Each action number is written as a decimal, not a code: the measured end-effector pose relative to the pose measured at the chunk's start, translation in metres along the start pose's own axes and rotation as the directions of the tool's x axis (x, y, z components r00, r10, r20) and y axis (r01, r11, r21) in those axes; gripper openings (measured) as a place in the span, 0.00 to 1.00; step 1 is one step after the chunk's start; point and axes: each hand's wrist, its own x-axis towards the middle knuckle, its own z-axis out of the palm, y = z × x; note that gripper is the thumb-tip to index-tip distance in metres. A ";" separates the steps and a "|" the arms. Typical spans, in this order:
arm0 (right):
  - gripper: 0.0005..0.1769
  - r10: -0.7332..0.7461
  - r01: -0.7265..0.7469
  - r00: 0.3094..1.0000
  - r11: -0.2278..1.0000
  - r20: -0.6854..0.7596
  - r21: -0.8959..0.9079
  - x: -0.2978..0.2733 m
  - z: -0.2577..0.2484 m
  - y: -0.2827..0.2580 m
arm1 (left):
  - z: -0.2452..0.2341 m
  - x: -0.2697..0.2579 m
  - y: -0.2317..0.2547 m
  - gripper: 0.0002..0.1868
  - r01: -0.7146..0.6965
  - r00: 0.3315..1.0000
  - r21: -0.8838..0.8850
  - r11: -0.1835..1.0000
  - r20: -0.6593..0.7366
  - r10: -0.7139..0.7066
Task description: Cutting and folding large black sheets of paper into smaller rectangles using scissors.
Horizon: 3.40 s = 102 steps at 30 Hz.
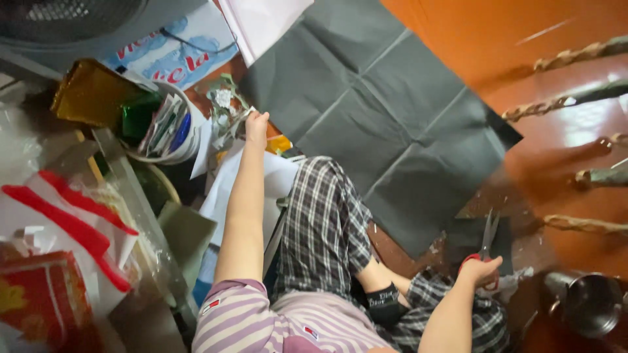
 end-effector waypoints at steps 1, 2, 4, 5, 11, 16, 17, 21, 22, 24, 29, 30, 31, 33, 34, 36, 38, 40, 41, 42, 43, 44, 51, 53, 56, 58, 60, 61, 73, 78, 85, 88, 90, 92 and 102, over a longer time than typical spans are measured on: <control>0.26 -0.007 0.007 1.000 1.000 0.000 0.006 0.000 -0.001 0.011 | 0.004 0.006 0.006 0.38 -0.001 1.000 -0.009 1.000 0.004 0.001; 0.12 -0.291 0.297 0.953 0.828 0.089 -0.475 0.002 -0.001 0.021 | 0.007 0.011 0.011 0.36 -0.009 0.999 0.036 0.999 -0.037 0.011; 0.22 -0.462 0.482 0.837 0.368 0.294 -0.795 0.003 -0.005 0.038 | 0.011 0.030 -0.004 0.35 -0.012 0.997 0.091 0.996 -0.079 0.019; 0.25 -0.462 0.483 0.831 0.323 0.309 -0.814 0.003 -0.004 0.043 | 0.015 0.046 -0.021 0.47 0.079 0.995 -0.005 0.997 -0.059 -0.079; 0.31 -0.498 0.599 0.780 0.422 0.378 -0.680 -0.010 0.010 0.048 | 0.034 0.045 -0.002 0.42 0.093 0.993 0.195 0.976 -0.095 -0.075; 0.33 -0.510 0.644 0.749 0.406 0.424 -0.649 -0.004 0.004 0.057 | 0.062 -0.052 0.026 0.12 -0.494 0.865 0.409 0.767 0.142 0.482; 0.33 -0.463 0.628 0.765 0.387 0.447 -0.675 -0.010 0.004 0.054 | 0.072 -0.069 0.031 0.11 -0.570 0.821 0.402 0.716 0.291 0.491; 0.27 -0.413 0.590 0.794 0.346 0.446 -0.730 -0.017 0.004 0.051 | 0.091 -0.135 0.049 0.09 -0.820 0.561 0.357 0.447 0.656 0.506; 0.27 -0.405 0.576 0.805 0.355 0.434 -0.736 -0.013 0.003 0.058 | 0.091 -0.134 0.041 0.09 -0.825 0.552 0.353 0.441 0.669 0.498; 0.24 -0.542 0.679 0.700 0.302 0.465 -0.669 -0.008 0.002 0.071 | 0.087 -0.132 0.026 0.13 -0.887 0.368 0.243 0.392 0.886 0.283; 0.26 -0.591 0.685 0.677 0.290 0.438 -0.668 0.006 0.013 0.089 | 0.079 -0.151 0.004 0.14 -0.759 0.337 0.289 0.584 0.941 -0.027; 0.25 -0.591 0.682 0.676 0.277 0.440 -0.677 0.007 0.016 0.091 | 0.079 -0.148 -0.002 0.21 -0.641 0.379 0.350 0.683 0.918 -0.115; 0.25 -0.588 0.677 0.682 0.284 0.435 -0.679 0.003 0.015 0.087 | 0.081 -0.140 -0.008 0.21 -0.645 0.375 0.351 0.679 0.920 -0.119; 0.27 -0.580 0.696 0.681 0.324 0.447 -0.641 -0.005 0.013 0.078 | 0.084 -0.123 -0.022 0.10 -0.660 0.526 0.337 0.672 0.846 0.092; 0.27 -0.578 0.691 0.686 0.328 0.442 -0.644 -0.012 0.013 0.073 | 0.080 -0.114 -0.023 0.10 -0.662 0.521 0.336 0.670 0.849 0.089; 0.28 -0.578 0.662 0.699 0.299 0.422 -0.687 -0.024 0.013 0.060 | 0.074 -0.095 -0.025 0.15 -0.584 0.766 0.405 0.704 0.561 0.313; 0.29 -0.568 0.650 0.713 0.315 0.412 -0.692 -0.023 0.014 0.064 | 0.056 -0.062 -0.020 0.14 -0.505 0.860 0.546 0.669 0.382 0.338; 0.29 -0.561 0.639 0.725 0.332 0.399 -0.694 -0.021 0.016 0.068 | 0.035 -0.040 -0.005 0.13 -0.400 0.907 0.659 0.637 0.188 0.376; 0.29 -0.536 0.622 0.744 0.339 0.398 -0.706 -0.019 0.018 0.071 | 0.023 -0.034 0.006 0.12 -0.415 0.881 0.644 0.643 0.109 0.460; 0.28 -0.510 0.605 0.763 0.346 0.398 -0.717 -0.017 0.020 0.073 | 0.011 -0.028 0.018 0.11 -0.432 0.843 0.629 0.647 0.027 0.537; 0.28 -0.512 0.599 0.767 0.356 0.386 -0.718 -0.018 0.019 0.070 | 0.000 -0.030 0.031 0.11 -0.443 0.839 0.624 0.643 0.038 0.542; 0.28 -0.493 0.593 0.776 0.359 0.393 -0.721 -0.020 0.019 0.067 | -0.012 -0.032 0.043 0.13 -0.376 0.834 0.718 0.585 -0.013 0.552; 0.26 -0.635 0.712 0.668 0.391 0.389 -0.583 -0.040 0.023 0.036 | -0.078 -0.046 0.085 0.28 -0.305 0.882 0.940 0.157 0.216 0.419; 0.19 -0.674 0.787 0.602 0.412 0.428 -0.459 -0.046 0.031 0.038 | -0.074 -0.030 0.091 0.17 -0.260 0.890 0.965 0.043 0.222 0.398; 0.11 -0.617 0.806 0.592 0.458 0.518 -0.376 -0.059 0.037 0.063 | -0.069 -0.025 0.093 0.14 -0.187 0.882 0.969 -0.160 0.238 0.407; 0.09 -0.531 0.767 0.640 0.484 0.556 -0.422 -0.066 0.043 0.063 | -0.046 -0.027 0.090 0.16 -0.170 0.854 0.959 -0.229 0.259 0.450; 0.20 -0.351 0.668 0.715 0.600 0.605 -0.441 -0.083 0.034 0.056 | -0.031 -0.035 0.079 0.05 -0.370 0.766 0.922 -0.114 0.372 0.525; 0.20 -0.346 0.668 0.714 0.597 0.609 -0.443 -0.078 0.036 0.060 | -0.014 -0.046 0.073 0.05 -0.365 0.770 0.924 -0.115 0.369 0.521; 0.28 -0.015 0.347 0.825 0.802 0.565 -0.486 -0.037 0.053 0.106 | 0.167 -0.207 -0.048 0.18 -0.800 0.598 0.529 0.284 0.745 0.297; 0.24 -0.201 0.526 0.819 0.636 0.537 -0.564 -0.039 0.052 0.106 | 0.170 -0.126 -0.105 0.18 -0.615 0.782 0.778 0.132 0.579 0.233; 0.32 0.077 0.160 0.866 0.894 0.495 -0.419 -0.059 0.052 0.071 | 0.118 -0.061 -0.072 0.20 -0.409 0.890 0.895 0.179 0.347 0.297; 0.28 0.062 0.204 0.845 0.881 0.531 -0.427 -0.061 0.053 0.079 | 0.108 -0.068 -0.067 0.20 -0.353 0.921 0.920 0.171 0.309 0.237; 0.52 0.237 0.111 0.788 0.853 0.568 -0.510 -0.077 0.053 0.057 | 0.112 -0.071 -0.065 0.23 -0.306 0.941 0.948 0.090 0.287 0.178; 0.53 0.255 0.068 0.773 0.877 0.581 -0.476 -0.126 0.043 -0.004 | 0.111 -0.070 -0.064 0.23 -0.293 0.947 0.953 0.078 0.278 0.163; 0.40 0.164 -0.131 0.752 0.986 0.638 -0.100 -0.146 0.048 -0.009 | 0.114 -0.095 -0.052 0.25 -0.455 0.879 0.830 0.323 0.477 0.011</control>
